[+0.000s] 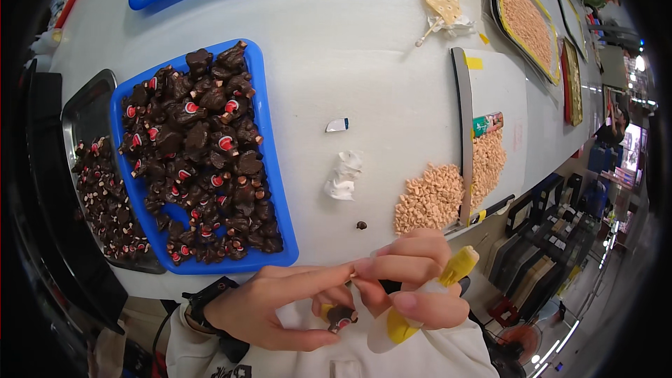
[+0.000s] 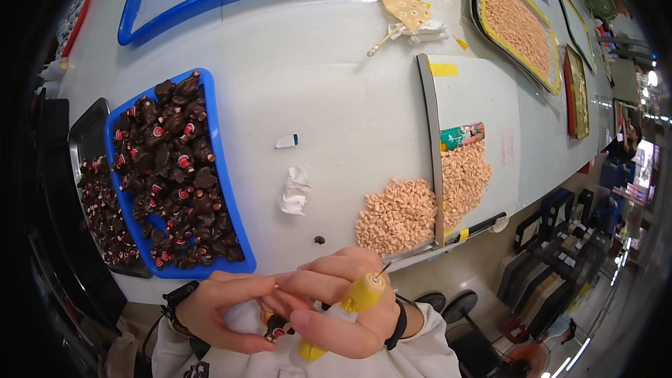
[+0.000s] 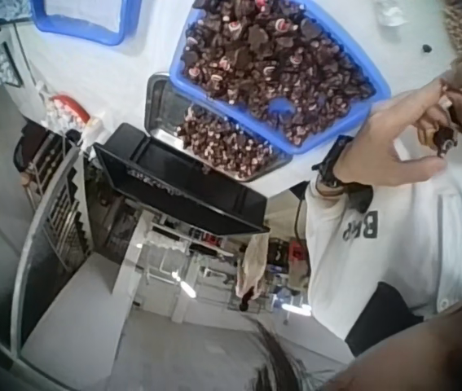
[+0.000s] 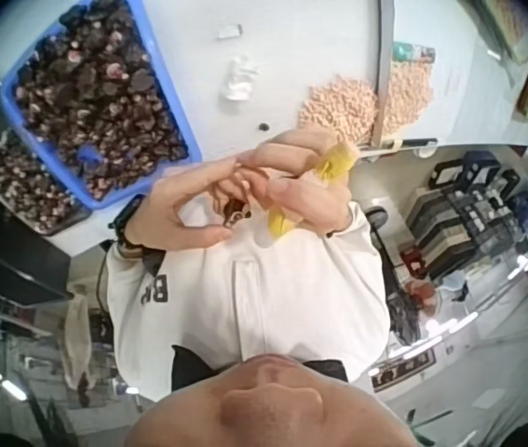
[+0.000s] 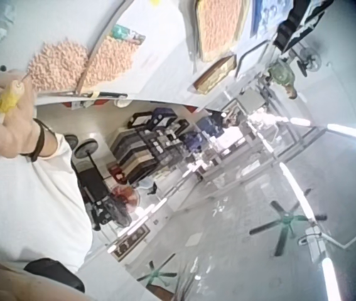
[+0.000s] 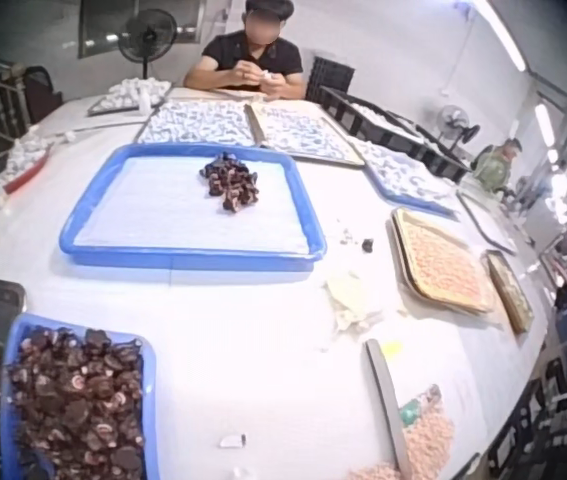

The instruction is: Applying adhesive material using a dispenser to small parts and attaching secondary components in a manufacturing setting.

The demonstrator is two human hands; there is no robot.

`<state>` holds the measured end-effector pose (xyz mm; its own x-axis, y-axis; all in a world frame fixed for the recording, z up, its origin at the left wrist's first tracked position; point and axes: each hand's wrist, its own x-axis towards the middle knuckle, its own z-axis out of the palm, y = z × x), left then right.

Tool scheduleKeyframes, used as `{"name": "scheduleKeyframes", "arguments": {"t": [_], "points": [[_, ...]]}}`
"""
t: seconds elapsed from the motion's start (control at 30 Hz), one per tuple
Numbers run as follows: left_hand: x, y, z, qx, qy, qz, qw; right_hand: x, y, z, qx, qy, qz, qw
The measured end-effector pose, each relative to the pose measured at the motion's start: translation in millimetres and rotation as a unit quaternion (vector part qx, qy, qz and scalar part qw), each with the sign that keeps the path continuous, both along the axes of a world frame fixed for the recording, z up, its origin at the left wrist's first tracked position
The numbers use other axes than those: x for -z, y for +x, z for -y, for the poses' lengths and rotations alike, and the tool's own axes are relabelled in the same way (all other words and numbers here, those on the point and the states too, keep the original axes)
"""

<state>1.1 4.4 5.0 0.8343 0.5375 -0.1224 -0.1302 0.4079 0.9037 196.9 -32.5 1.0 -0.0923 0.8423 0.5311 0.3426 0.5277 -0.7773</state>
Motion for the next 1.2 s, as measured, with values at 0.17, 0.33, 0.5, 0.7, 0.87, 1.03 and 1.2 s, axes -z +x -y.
{"name": "scheduleKeyframes", "arguments": {"t": [0.17,0.33,0.5,0.7,0.87,1.03,1.2], "points": [[0.6,1.0,1.5,-0.008,0.006,-0.026,1.0,-8.0,10.3,-7.3,-0.067,-0.079,0.034,0.994],[0.5,2.6,-0.2,-0.027,0.046,-0.024,0.998,-10.0,10.7,-1.2,-0.049,-0.06,0.045,0.996],[2.5,2.4,3.7,-0.191,0.015,-0.044,0.98,-13.9,4.6,-3.2,-0.004,-0.011,-0.04,0.999],[2.3,3.7,9.2,-0.183,-0.061,0.013,0.981,-15.4,3.6,1.7,-0.046,-0.058,-0.009,0.997],[5.4,1.6,8.8,-0.172,-0.073,0.021,0.982,-7.6,1.5,0.5,-0.074,-0.057,0.021,0.995],[-1.3,4.8,10.8,-0.21,-0.227,0.041,0.95,-3.3,0.0,2.2,-0.088,0.007,0.039,0.995],[11.1,-2.0,10.5,-0.181,-0.182,0.075,0.964,-2.1,-7.0,0.1,-0.08,0.016,0.075,0.994]]}}
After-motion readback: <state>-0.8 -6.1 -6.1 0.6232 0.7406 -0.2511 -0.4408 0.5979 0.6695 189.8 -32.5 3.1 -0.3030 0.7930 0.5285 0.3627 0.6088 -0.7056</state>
